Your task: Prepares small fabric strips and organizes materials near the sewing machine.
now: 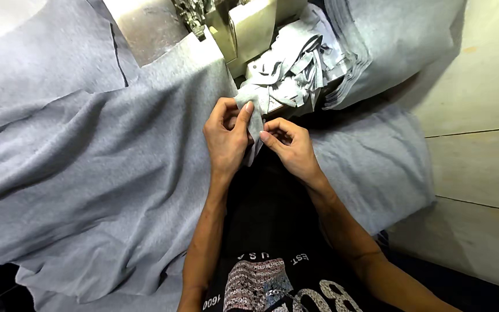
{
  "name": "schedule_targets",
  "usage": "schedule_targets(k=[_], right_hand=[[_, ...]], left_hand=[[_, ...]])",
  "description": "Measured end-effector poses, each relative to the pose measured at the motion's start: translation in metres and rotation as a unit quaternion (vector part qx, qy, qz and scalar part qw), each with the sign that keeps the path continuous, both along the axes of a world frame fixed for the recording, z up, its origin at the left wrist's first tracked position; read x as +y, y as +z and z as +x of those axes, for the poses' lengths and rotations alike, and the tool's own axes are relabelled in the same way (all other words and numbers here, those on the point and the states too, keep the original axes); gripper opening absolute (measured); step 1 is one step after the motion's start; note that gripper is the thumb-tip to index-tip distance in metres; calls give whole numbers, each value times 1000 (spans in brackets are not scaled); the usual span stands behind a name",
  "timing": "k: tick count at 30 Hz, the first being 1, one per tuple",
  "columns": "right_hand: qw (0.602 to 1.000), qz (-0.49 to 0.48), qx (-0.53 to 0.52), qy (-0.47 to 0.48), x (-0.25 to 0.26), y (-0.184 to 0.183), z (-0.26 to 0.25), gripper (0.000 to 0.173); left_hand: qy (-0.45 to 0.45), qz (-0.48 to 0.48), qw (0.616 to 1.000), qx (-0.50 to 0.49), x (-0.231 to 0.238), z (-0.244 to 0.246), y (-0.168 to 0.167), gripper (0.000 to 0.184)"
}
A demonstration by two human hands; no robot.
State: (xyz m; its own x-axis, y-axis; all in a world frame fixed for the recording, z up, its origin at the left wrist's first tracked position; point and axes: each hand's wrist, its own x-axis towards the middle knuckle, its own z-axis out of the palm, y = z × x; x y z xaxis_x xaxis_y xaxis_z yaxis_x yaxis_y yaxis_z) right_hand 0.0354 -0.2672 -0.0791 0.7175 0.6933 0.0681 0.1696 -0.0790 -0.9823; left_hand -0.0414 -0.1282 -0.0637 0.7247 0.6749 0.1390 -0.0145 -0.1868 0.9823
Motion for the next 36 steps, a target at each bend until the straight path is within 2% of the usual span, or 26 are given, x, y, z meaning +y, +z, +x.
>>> schedule_targets(k=[5,8,18,23,28,36], right_hand=[[998,25,50,9,1,-9,-8,19],[998,39,46,-3,2,-16,-13,13],[997,42,59,-29,-9,-26,-23,11],[996,29,78,-32,-17,-32,-26,22],[997,45,57,-40,-24,-33,-26,14],[995,86,33,-40,-32,-28,-26,12]], left_hand=[[-3,-5,1000,-5,1,1,-2,10],[-5,-21,1000,-15,0,3,-2,10],[2,-28,999,-32,5,9,-3,7],[32,-39,996,-78,12,23,-9,7],[23,-35,997,-60,11,19,-9,7],[19,-54,997,-55,12,24,-10,9]])
